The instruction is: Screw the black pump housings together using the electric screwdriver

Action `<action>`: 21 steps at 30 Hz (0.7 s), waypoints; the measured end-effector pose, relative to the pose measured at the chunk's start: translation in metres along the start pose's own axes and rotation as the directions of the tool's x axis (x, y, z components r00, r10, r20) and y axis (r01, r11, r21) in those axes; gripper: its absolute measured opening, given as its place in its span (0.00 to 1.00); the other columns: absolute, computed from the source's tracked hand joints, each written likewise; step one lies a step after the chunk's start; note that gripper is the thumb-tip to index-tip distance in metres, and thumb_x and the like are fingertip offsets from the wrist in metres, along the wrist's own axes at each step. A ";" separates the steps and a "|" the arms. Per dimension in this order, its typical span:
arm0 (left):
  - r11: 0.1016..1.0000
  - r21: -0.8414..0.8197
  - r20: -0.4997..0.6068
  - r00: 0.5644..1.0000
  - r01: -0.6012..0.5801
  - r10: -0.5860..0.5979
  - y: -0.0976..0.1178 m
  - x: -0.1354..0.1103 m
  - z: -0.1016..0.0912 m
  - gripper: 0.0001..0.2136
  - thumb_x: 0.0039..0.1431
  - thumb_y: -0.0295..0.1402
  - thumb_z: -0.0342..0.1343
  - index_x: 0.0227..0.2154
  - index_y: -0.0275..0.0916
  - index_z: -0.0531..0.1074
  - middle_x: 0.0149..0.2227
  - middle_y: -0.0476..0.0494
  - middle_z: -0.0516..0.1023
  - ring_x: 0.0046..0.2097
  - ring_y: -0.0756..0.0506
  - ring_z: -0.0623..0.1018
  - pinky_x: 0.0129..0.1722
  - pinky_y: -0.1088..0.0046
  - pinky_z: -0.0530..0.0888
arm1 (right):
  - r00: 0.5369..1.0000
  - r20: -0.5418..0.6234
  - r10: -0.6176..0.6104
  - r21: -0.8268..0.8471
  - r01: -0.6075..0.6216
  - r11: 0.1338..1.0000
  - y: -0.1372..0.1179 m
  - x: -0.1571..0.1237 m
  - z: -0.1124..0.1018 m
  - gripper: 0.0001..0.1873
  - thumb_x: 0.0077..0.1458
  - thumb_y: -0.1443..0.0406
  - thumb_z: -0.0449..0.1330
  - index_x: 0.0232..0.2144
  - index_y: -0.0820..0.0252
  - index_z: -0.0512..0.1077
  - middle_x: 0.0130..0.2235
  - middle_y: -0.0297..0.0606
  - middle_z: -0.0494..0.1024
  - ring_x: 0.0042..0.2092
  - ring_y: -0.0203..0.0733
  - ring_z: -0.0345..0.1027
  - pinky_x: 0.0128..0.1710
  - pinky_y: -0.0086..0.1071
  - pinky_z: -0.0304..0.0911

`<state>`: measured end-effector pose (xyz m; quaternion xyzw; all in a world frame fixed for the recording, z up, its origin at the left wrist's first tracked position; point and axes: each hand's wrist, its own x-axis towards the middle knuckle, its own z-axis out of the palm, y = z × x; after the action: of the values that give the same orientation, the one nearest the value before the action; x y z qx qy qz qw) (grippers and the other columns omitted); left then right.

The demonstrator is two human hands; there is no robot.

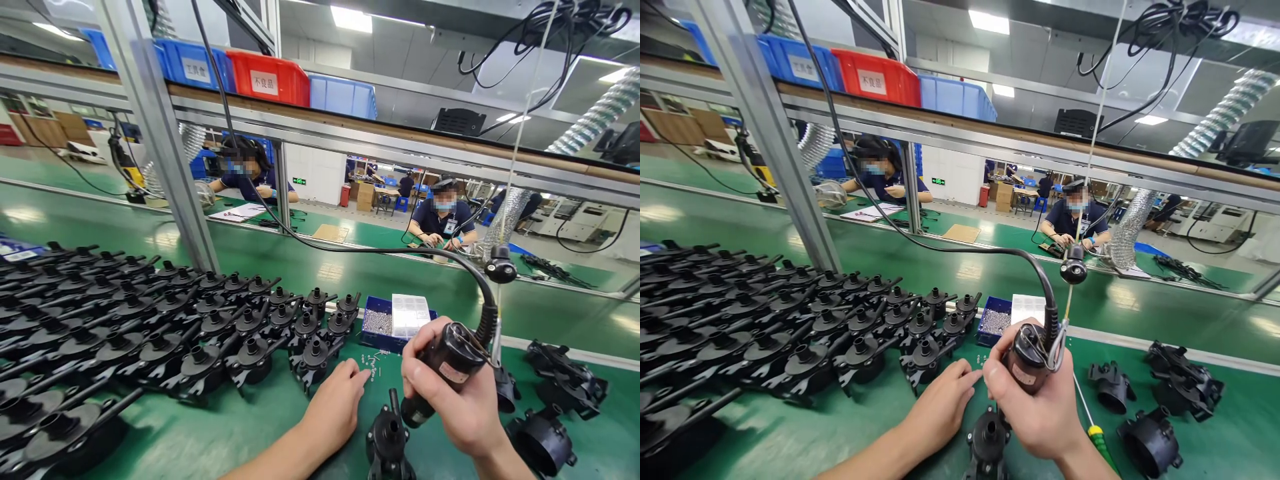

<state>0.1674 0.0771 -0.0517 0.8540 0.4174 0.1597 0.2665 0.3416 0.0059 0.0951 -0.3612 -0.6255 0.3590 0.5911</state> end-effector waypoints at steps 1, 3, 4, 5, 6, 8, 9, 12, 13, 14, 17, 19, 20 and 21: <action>0.999 0.041 0.013 1.000 -0.001 0.000 0.000 0.001 0.001 0.18 0.73 0.25 0.45 0.54 0.38 0.79 0.51 0.36 0.75 0.54 0.36 0.75 0.54 0.60 0.74 | 1.000 0.004 -0.006 -0.004 0.006 1.000 0.000 0.000 0.000 0.08 0.73 0.59 0.68 0.44 0.52 0.73 0.33 0.33 0.77 0.29 0.42 0.70 0.31 0.35 0.66; 0.994 0.111 0.028 1.000 -0.006 0.003 0.000 0.002 0.002 0.19 0.74 0.25 0.45 0.54 0.40 0.80 0.50 0.36 0.75 0.53 0.37 0.75 0.51 0.61 0.74 | 1.000 0.007 -0.013 -0.023 0.013 1.000 0.002 0.001 0.000 0.07 0.73 0.59 0.68 0.44 0.52 0.73 0.33 0.33 0.77 0.29 0.42 0.70 0.30 0.35 0.66; 0.990 0.140 0.031 1.000 -0.008 0.003 0.000 0.003 0.003 0.19 0.75 0.25 0.44 0.54 0.40 0.80 0.50 0.37 0.75 0.52 0.37 0.75 0.51 0.61 0.74 | 1.000 0.000 -0.023 -0.041 0.023 0.999 0.004 0.002 0.000 0.07 0.73 0.59 0.67 0.43 0.53 0.73 0.33 0.33 0.77 0.28 0.42 0.70 0.30 0.35 0.66; 0.987 0.161 0.034 0.999 -0.009 0.003 0.000 0.003 0.004 0.19 0.75 0.25 0.44 0.54 0.41 0.80 0.50 0.37 0.75 0.52 0.37 0.75 0.51 0.62 0.74 | 0.999 -0.016 -0.041 -0.064 0.040 0.997 0.007 0.003 0.000 0.07 0.72 0.60 0.67 0.42 0.53 0.74 0.32 0.33 0.76 0.28 0.42 0.69 0.29 0.34 0.66; 0.984 0.176 0.039 0.999 -0.007 0.000 0.001 0.003 0.004 0.20 0.76 0.25 0.43 0.53 0.41 0.80 0.50 0.37 0.75 0.53 0.37 0.75 0.51 0.62 0.74 | 0.997 -0.043 -0.063 -0.090 0.059 0.994 0.011 0.005 0.001 0.08 0.72 0.60 0.67 0.41 0.54 0.74 0.31 0.33 0.76 0.27 0.42 0.69 0.28 0.34 0.65; 0.980 0.200 0.050 0.999 0.004 -0.014 0.005 0.001 0.004 0.20 0.76 0.25 0.43 0.53 0.41 0.81 0.51 0.37 0.75 0.53 0.38 0.76 0.53 0.62 0.75 | 0.991 -0.092 -0.097 -0.144 0.083 0.986 0.021 0.010 0.003 0.09 0.70 0.60 0.67 0.38 0.55 0.73 0.29 0.34 0.76 0.26 0.42 0.68 0.27 0.34 0.63; 0.977 0.212 0.056 0.998 0.017 -0.029 0.008 0.000 0.004 0.20 0.76 0.25 0.43 0.52 0.41 0.81 0.52 0.37 0.75 0.54 0.37 0.76 0.54 0.61 0.75 | 0.990 -0.104 -0.094 -0.164 0.076 0.983 0.026 0.012 0.005 0.09 0.69 0.60 0.68 0.37 0.56 0.73 0.29 0.35 0.76 0.26 0.43 0.68 0.26 0.34 0.62; 0.967 0.244 0.111 0.989 0.073 -0.103 0.022 -0.007 0.006 0.17 0.75 0.25 0.46 0.51 0.37 0.81 0.55 0.35 0.76 0.56 0.35 0.77 0.56 0.57 0.77 | 0.997 -0.065 -0.029 -0.163 0.018 0.986 0.036 0.019 0.008 0.11 0.67 0.59 0.69 0.35 0.57 0.73 0.29 0.36 0.77 0.26 0.44 0.69 0.27 0.34 0.64; 0.966 0.247 0.145 0.982 0.081 -0.120 0.027 -0.010 0.007 0.17 0.74 0.24 0.46 0.52 0.36 0.81 0.55 0.34 0.76 0.57 0.34 0.77 0.57 0.56 0.78 | 0.999 -0.034 -0.012 -0.131 0.008 0.991 0.038 0.020 0.010 0.12 0.66 0.59 0.69 0.35 0.57 0.73 0.28 0.36 0.77 0.26 0.44 0.70 0.28 0.34 0.65; 0.966 0.245 0.184 0.975 0.078 -0.126 0.031 -0.013 0.008 0.17 0.73 0.23 0.47 0.52 0.35 0.80 0.56 0.33 0.77 0.58 0.33 0.78 0.57 0.54 0.79 | 1.000 -0.006 -0.007 -0.079 0.006 0.997 0.039 0.021 0.010 0.12 0.66 0.59 0.69 0.35 0.57 0.73 0.28 0.36 0.77 0.27 0.43 0.70 0.28 0.34 0.67; 0.977 0.209 0.268 0.958 0.046 -0.103 0.041 -0.019 0.008 0.16 0.70 0.22 0.49 0.52 0.33 0.81 0.56 0.32 0.78 0.58 0.32 0.79 0.57 0.55 0.79 | 0.998 0.055 -0.019 0.119 0.012 0.993 0.038 0.018 0.011 0.11 0.67 0.60 0.71 0.39 0.56 0.73 0.30 0.33 0.78 0.26 0.40 0.72 0.28 0.30 0.68; 0.982 0.183 0.285 0.953 0.050 -0.102 0.042 -0.018 0.006 0.14 0.70 0.23 0.52 0.47 0.34 0.82 0.54 0.34 0.80 0.55 0.34 0.80 0.55 0.58 0.80 | 0.998 0.054 -0.021 0.201 0.009 0.980 0.035 0.014 0.009 0.11 0.68 0.61 0.72 0.42 0.55 0.73 0.32 0.32 0.78 0.26 0.38 0.73 0.28 0.28 0.69; 0.983 0.170 0.282 0.953 0.065 -0.112 0.041 -0.017 0.005 0.12 0.71 0.24 0.52 0.45 0.34 0.82 0.52 0.35 0.80 0.54 0.35 0.81 0.54 0.60 0.80 | 0.999 0.046 -0.018 0.218 0.007 0.976 0.033 0.012 0.007 0.11 0.68 0.61 0.72 0.43 0.54 0.73 0.33 0.32 0.79 0.27 0.37 0.73 0.28 0.28 0.69; 0.983 0.162 0.274 0.954 0.082 -0.124 0.040 -0.016 0.003 0.12 0.72 0.25 0.52 0.44 0.35 0.82 0.51 0.35 0.81 0.53 0.36 0.82 0.54 0.62 0.80 | 0.999 0.034 -0.016 0.230 0.008 0.973 0.031 0.010 0.005 0.11 0.69 0.61 0.72 0.43 0.54 0.74 0.34 0.32 0.79 0.27 0.37 0.74 0.29 0.27 0.69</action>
<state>0.1842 0.0429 -0.0320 0.8625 0.4297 -0.0099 0.2671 0.3366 0.0298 0.0726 -0.2801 -0.5924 0.4319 0.6197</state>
